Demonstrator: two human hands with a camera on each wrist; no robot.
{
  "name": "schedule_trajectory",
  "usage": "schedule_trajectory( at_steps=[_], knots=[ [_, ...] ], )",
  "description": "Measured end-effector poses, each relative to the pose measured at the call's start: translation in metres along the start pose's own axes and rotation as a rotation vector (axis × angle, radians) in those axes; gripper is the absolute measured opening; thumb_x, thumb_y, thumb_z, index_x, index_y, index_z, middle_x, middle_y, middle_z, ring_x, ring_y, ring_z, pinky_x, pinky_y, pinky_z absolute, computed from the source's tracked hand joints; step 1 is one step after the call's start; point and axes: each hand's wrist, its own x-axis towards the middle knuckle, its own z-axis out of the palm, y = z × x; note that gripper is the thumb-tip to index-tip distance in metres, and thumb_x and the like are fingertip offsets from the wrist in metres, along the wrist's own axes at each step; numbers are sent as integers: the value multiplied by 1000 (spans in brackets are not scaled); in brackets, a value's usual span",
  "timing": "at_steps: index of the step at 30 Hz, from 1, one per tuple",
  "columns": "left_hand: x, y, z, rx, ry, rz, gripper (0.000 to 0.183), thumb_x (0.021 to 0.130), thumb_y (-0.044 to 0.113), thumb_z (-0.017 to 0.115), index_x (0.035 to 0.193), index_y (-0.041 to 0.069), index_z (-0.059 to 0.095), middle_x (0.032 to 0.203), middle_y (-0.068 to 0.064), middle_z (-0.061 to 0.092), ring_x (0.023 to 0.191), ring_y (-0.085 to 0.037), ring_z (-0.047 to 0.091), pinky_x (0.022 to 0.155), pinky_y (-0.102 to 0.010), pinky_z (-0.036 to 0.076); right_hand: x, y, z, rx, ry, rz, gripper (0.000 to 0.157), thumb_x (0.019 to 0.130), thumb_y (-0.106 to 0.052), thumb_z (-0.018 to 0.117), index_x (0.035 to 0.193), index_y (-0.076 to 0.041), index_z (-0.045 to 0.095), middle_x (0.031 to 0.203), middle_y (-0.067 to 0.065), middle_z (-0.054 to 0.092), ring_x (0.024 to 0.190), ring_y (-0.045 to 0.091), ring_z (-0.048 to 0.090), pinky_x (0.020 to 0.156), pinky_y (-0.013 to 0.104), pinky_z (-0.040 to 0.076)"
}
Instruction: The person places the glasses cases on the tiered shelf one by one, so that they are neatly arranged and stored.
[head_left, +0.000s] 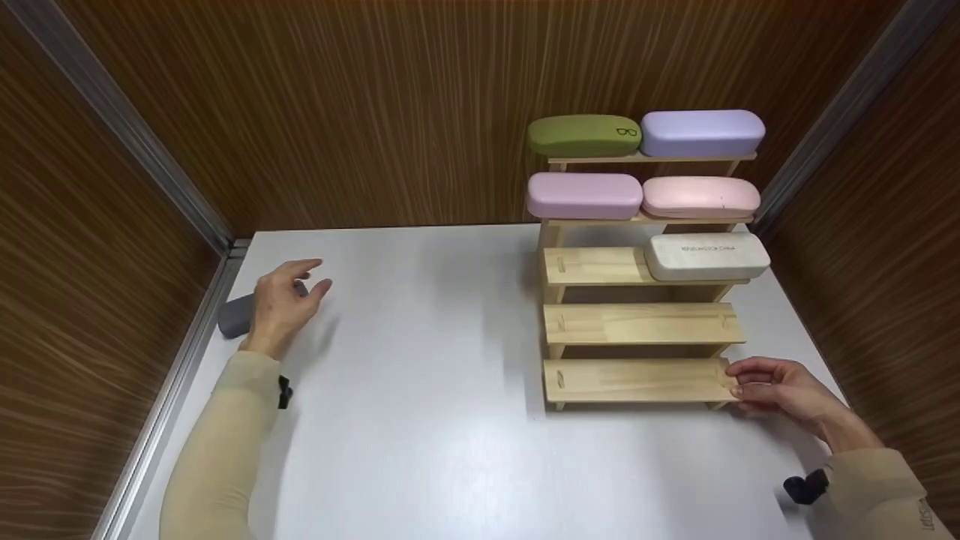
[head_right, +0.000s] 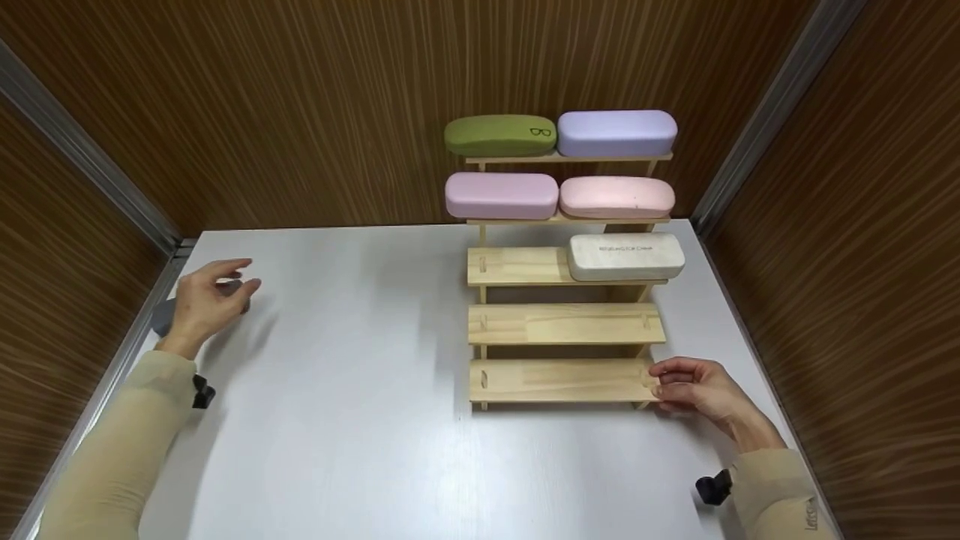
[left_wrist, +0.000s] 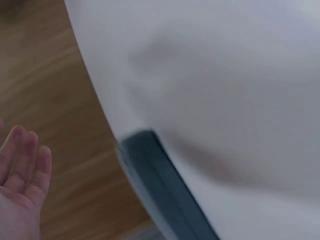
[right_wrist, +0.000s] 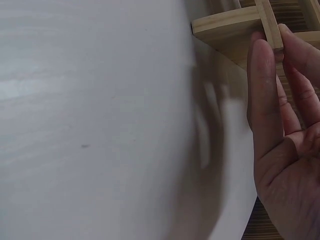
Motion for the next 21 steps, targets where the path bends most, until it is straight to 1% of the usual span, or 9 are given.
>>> schedule_trajectory(
  at_steps=[2, 4, 6, 9, 14, 16, 21],
  knots=[
    [-2, -13, -6, 26, -32, -58, 43, 98, 17, 85, 139, 3, 77, 142, -25, 76, 131, -48, 73, 112, -60, 56, 0, 0, -1, 12, -9, -4, 43, 105, 13, 62, 120, -20, 84, 108, -9, 84, 95, 8, 81, 79, 25, 69],
    [-5, -23, -11, 42, -76, -117, 51, 99, 21, 84, 145, 3, 73, 153, -27, 69, 145, -50, 63, 125, -65, 46, -1, 0, -2, 24, -14, -10, 43, 105, 14, 61, 120, -20, 84, 109, -8, 84, 95, 8, 81, 79, 25, 69],
    [-6, -32, -14, 59, -120, -172, 58, 100, 24, 84, 151, 3, 68, 161, -29, 62, 155, -53, 52, 131, -68, 38, -1, 0, -2, 29, -19, -18, 43, 105, 14, 60, 121, -19, 83, 112, -9, 85, 96, 9, 82, 80, 27, 70],
    [-7, -46, -17, 90, -163, -232, 65, 99, 27, 84, 156, 2, 64, 168, -30, 54, 159, -55, 44, 132, -70, 33, -2, 1, -1, 35, -21, -21, 42, 105, 14, 61, 121, -18, 83, 114, -9, 85, 97, 9, 82, 81, 27, 70],
    [-11, -66, -18, 167, -194, -246, 74, 95, 32, 85, 156, -1, 61, 167, -36, 51, 157, -60, 42, 131, -75, 29, -2, 1, 0, 40, -22, -12, 42, 105, 14, 62, 121, -18, 83, 115, -10, 84, 98, 10, 82, 83, 28, 70],
    [-13, -71, -18, 194, -215, -257, 77, 94, 34, 85, 157, -2, 59, 167, -38, 49, 156, -62, 41, 131, -77, 26, -2, 1, 1, 31, -18, -7, 42, 105, 14, 62, 121, -18, 83, 115, -11, 84, 98, 9, 82, 83, 28, 70],
    [-16, -78, -18, 215, -265, -326, 82, 95, 35, 82, 162, -3, 53, 170, -40, 44, 159, -63, 35, 132, -81, 14, -1, -1, 0, 17, -12, 4, 42, 105, 13, 63, 120, -20, 84, 110, -9, 83, 98, 7, 81, 83, 28, 70]
  ],
)
